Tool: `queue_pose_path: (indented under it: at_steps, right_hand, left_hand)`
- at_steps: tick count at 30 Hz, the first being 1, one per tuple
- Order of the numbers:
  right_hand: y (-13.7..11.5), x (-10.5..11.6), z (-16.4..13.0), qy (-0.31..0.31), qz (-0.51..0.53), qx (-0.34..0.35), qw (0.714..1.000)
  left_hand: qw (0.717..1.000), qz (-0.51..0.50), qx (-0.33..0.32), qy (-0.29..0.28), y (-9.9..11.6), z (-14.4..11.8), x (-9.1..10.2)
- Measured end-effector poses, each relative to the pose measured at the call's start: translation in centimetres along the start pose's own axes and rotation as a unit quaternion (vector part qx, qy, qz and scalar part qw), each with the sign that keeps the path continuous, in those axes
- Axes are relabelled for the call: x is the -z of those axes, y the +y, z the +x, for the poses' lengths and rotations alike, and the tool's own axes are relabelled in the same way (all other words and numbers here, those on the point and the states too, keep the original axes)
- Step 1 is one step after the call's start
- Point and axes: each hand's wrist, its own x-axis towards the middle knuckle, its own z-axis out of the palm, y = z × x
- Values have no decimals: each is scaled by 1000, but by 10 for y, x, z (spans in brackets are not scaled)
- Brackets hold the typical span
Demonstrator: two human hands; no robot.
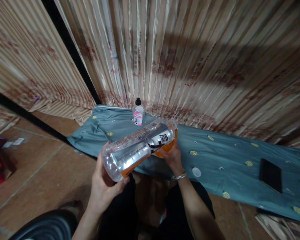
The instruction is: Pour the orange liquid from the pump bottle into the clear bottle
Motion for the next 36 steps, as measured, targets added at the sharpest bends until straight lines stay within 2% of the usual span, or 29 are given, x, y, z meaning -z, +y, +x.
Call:
queue_pose_path:
  at_steps: [7,19,26,36]
  right_hand:
    - [1,0,-1,-6,-4,2,1000]
    - [-1,0,1,0,-14,-4,1000]
    - [2,0,0,-2,-3,0,1000]
    - [2,0,0,2,-12,2,1000]
  left_hand:
    - [1000,4,-9,-7,-6,3,5]
    - [1000,6,19,21,14,0,-7]
    - [1000,-1,3,12,5,1,-3]
    - [1000,8,15,6,-4,1,3]
